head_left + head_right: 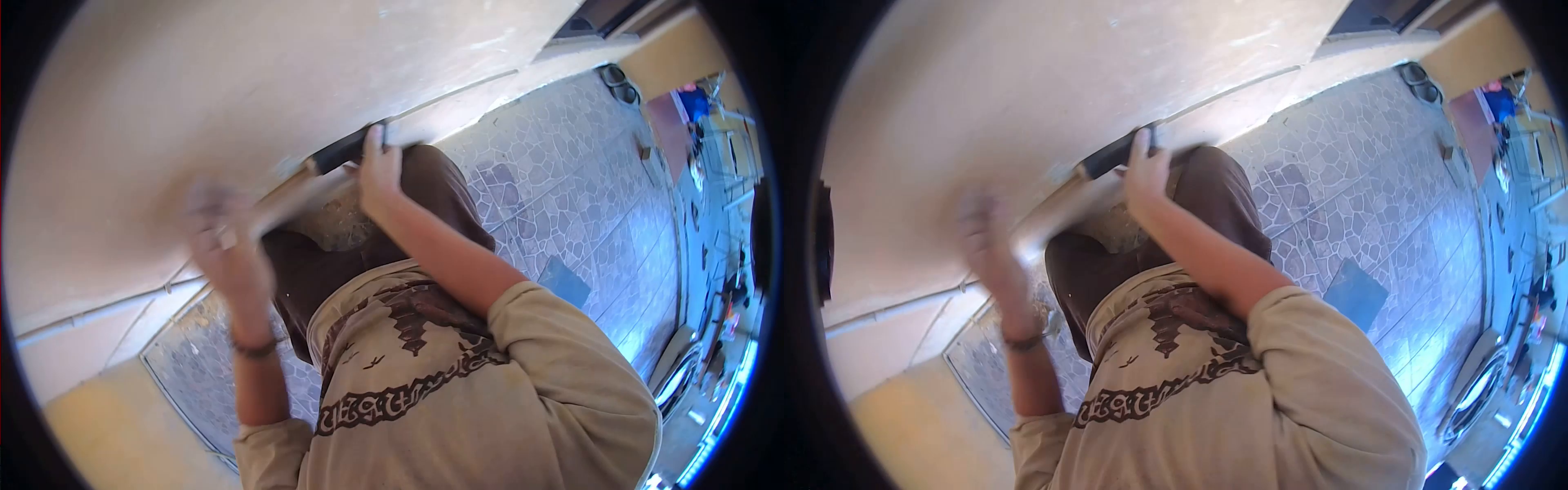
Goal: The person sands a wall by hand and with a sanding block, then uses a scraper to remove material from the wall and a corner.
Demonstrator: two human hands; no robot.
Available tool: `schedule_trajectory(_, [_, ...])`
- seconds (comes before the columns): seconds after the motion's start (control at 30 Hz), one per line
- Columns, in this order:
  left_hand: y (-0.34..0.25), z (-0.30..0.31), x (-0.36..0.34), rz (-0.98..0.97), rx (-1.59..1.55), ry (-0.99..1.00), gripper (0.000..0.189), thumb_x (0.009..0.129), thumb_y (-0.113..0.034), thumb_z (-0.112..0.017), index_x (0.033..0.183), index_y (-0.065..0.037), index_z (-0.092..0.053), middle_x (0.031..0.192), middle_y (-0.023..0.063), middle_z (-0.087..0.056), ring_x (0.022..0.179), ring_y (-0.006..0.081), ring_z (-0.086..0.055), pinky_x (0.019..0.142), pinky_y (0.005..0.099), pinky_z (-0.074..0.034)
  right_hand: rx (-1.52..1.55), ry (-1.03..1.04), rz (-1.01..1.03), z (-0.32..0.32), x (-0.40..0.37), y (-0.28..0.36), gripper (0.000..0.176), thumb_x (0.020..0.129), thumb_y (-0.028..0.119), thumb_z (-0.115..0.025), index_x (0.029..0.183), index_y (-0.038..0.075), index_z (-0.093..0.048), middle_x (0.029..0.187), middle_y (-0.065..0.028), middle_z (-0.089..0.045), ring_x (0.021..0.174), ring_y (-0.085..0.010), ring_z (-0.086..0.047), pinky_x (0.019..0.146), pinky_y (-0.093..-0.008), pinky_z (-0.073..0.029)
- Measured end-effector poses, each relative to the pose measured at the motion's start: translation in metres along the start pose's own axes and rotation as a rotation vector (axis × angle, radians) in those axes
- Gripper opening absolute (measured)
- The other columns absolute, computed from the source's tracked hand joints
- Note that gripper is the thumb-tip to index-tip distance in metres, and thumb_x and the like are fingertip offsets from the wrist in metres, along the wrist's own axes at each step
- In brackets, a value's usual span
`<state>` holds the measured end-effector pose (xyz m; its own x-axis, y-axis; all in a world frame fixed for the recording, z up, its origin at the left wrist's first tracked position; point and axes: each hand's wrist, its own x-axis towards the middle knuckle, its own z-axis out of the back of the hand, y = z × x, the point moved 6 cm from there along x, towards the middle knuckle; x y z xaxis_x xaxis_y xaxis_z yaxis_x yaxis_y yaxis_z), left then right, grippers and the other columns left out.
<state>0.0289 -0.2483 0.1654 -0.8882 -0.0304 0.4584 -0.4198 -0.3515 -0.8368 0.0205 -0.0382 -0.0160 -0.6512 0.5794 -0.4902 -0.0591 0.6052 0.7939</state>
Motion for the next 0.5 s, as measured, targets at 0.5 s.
schedule_trajectory(0.5, [-0.149, 0.053, 0.178, -1.211, 1.364, -0.4, 0.032, 0.095, -0.039, -0.057, 0.11, -0.013, -0.071, 0.107, 0.0092, -0.07, 0.1, 0.0239, -0.064, 0.087, 0.0312, -0.045, -0.104, -0.473, 0.369, 0.002, 0.012, 0.059, 0.049, 0.103, 0.035, -0.035, 0.126, -0.005, -0.048, 0.11, -0.0315, -0.056, 0.105, -0.044, -0.053, 0.094, -0.0466, -0.039])
